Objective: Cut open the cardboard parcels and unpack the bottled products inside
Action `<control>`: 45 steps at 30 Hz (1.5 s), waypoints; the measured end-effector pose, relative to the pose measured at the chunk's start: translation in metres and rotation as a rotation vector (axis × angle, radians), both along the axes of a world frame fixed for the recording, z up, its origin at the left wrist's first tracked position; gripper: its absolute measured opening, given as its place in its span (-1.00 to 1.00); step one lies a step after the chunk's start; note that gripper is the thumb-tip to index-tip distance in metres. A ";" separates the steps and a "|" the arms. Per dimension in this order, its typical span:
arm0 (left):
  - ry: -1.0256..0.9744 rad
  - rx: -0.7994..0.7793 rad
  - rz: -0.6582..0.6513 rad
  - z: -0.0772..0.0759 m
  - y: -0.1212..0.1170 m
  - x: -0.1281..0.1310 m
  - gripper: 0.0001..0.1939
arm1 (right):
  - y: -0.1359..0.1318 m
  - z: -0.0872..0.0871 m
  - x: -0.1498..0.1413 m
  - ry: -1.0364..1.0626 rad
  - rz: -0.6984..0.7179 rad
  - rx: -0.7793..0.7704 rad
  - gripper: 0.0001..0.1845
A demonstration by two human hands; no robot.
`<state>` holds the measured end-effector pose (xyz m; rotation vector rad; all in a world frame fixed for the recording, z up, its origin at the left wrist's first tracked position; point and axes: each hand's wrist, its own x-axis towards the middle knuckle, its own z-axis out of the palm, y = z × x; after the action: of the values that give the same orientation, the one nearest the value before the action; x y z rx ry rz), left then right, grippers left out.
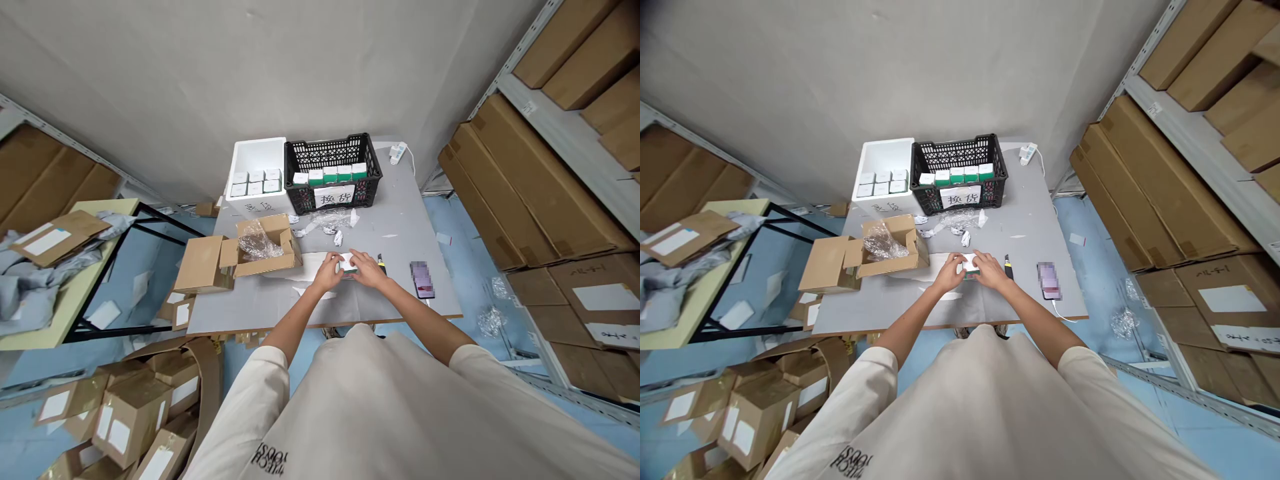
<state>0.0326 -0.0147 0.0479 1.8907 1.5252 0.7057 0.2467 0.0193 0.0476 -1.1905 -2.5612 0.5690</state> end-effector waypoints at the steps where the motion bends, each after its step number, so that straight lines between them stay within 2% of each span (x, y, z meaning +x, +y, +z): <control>1: 0.004 0.000 -0.006 0.000 0.000 0.000 -0.60 | 0.002 -0.001 -0.002 -0.017 0.006 0.001 -0.70; 9: 0.136 -0.032 -0.012 0.002 -0.007 0.012 -0.49 | 0.018 0.000 -0.005 -0.111 0.074 0.031 -0.70; 16: 0.182 0.035 -0.053 0.014 -0.005 0.038 -0.56 | 0.015 0.005 0.024 0.011 0.049 0.083 -0.67; 24: 0.102 0.125 -0.076 0.031 0.017 0.067 -0.59 | 0.030 0.028 0.061 0.062 0.016 0.107 -0.77; 28: 0.059 0.165 -0.026 0.040 0.023 0.074 -0.57 | 0.041 0.041 0.063 0.091 -0.029 0.122 -0.72; 31: 0.040 0.224 0.050 0.046 0.028 0.069 -0.58 | 0.052 0.055 0.053 0.108 -0.053 0.151 -0.68; 34: 0.005 0.307 0.118 0.057 0.037 0.052 -0.61 | 0.067 0.074 0.030 0.108 -0.029 0.203 -0.67; 37: -0.042 0.393 0.151 0.075 0.048 0.020 -0.62 | 0.083 0.098 -0.005 0.115 -0.006 0.250 -0.68; 42: -0.098 0.481 0.201 0.114 0.059 -0.064 -0.62 | 0.111 0.142 -0.090 0.139 0.048 0.330 -0.66; 45: -0.125 0.518 0.204 0.129 0.065 -0.122 -0.60 | 0.127 0.158 -0.150 0.152 0.068 0.355 -0.66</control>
<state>-0.0896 0.0500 0.1765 2.0114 1.5727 1.3953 0.0965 0.1459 0.2059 -0.9058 -2.4468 0.1956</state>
